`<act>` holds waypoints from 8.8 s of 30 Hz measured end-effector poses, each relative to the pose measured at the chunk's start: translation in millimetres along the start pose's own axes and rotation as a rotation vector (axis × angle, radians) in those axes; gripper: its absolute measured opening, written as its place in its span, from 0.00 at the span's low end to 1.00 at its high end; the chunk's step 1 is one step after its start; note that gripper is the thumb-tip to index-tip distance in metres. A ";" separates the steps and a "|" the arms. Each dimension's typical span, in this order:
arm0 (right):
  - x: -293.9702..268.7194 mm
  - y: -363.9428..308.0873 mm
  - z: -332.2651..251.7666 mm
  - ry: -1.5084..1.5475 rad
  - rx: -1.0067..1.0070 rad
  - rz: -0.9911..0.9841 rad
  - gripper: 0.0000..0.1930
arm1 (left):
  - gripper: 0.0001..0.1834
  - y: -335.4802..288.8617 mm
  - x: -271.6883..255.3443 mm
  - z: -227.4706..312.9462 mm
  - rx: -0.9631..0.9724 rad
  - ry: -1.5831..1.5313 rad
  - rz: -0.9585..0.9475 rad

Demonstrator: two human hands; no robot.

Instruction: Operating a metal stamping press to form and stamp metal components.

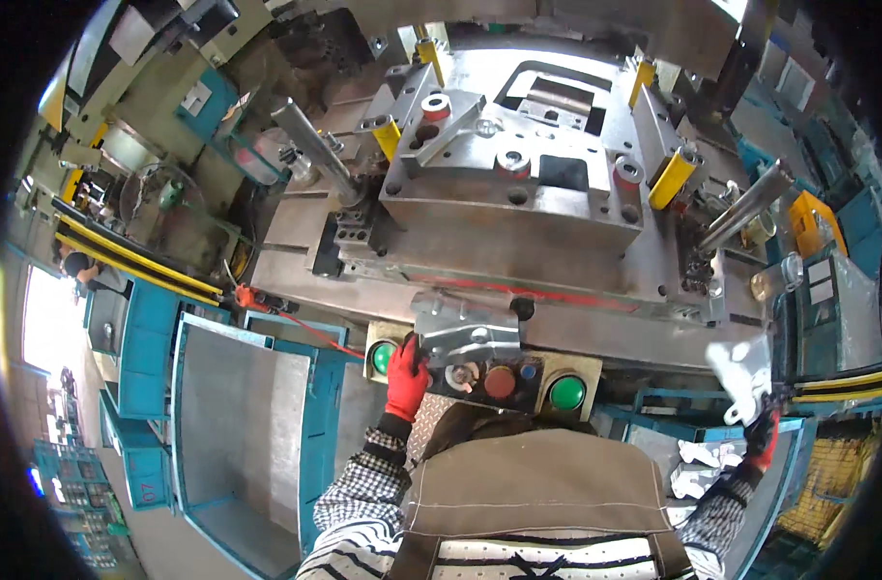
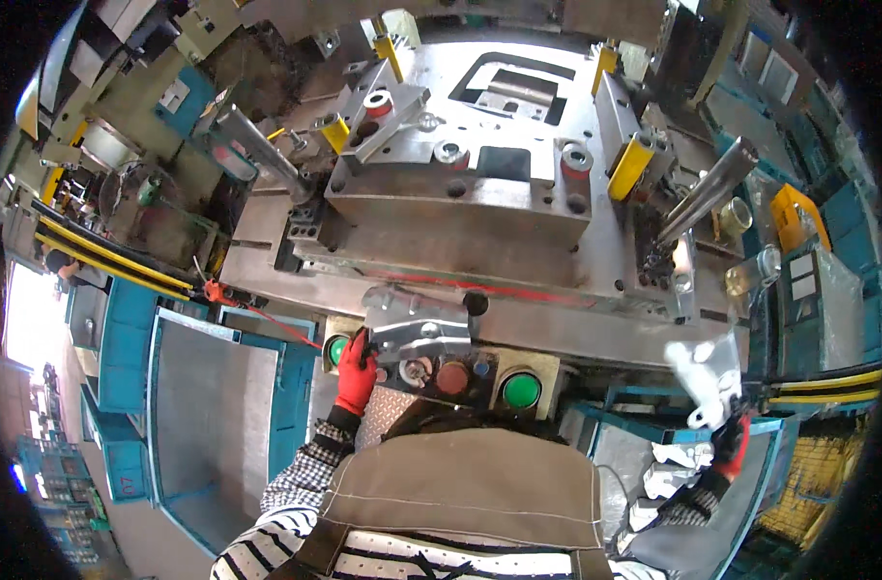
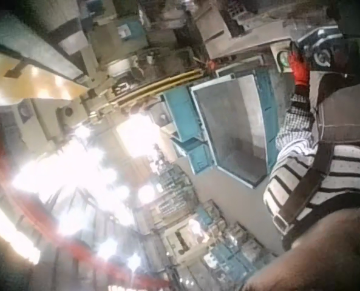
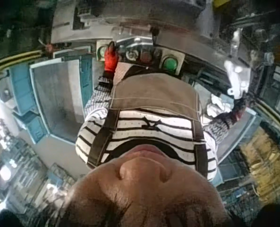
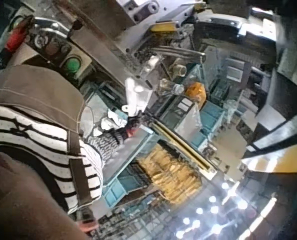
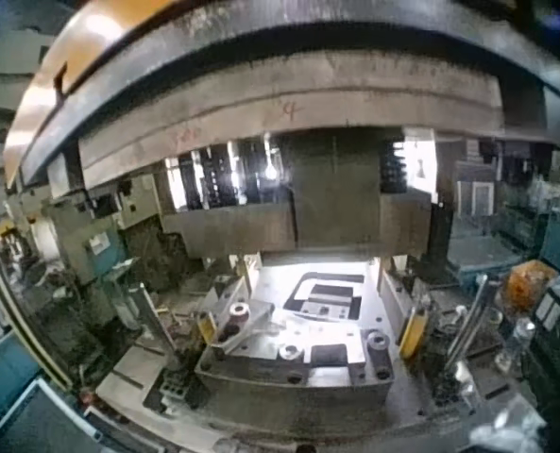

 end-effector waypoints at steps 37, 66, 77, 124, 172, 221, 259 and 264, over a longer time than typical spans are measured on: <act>-236.4 403.6 -563.6 0.784 -0.689 0.271 0.32 | 0.50 -8.2 -89.4 -99.9 -0.150 0.014 0.200; 194.7 32.9 -425.0 0.867 0.099 -0.489 0.57 | 0.53 -0.2 -27.1 -182.9 -0.422 -0.516 -0.096; 201.4 29.9 -424.7 0.849 0.095 -0.405 0.59 | 0.53 3.3 -34.2 -170.9 -0.360 -0.529 -0.131; 92.0 183.4 -82.8 0.758 0.563 0.045 0.35 | 0.19 350.8 -161.4 313.4 0.716 0.027 0.230; 168.0 274.1 -39.4 1.328 0.679 0.091 0.12 | 0.36 22.6 46.9 -57.7 -0.031 -0.282 -0.050; 47.6 192.0 -61.1 1.980 0.671 0.158 0.19 | 0.39 11.8 30.0 -45.0 0.003 -0.073 -0.023; -126.7 596.1 -505.1 0.530 -0.335 -0.620 0.33 | 0.41 -9.3 -51.1 -64.4 -0.110 -0.649 0.256; -218.1 512.6 -614.6 0.172 -0.341 0.056 0.35 | 0.43 -18.7 -74.9 -101.3 -0.166 -0.517 0.296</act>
Point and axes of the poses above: each hand's wrist, its own y-axis towards the middle knuckle, its own x-axis out of the palm, z = x × y, the point moved 5 cm from there along y, towards the middle knuckle, and after that the axes turned 12 degrees about -z, right-handed, at the moved point
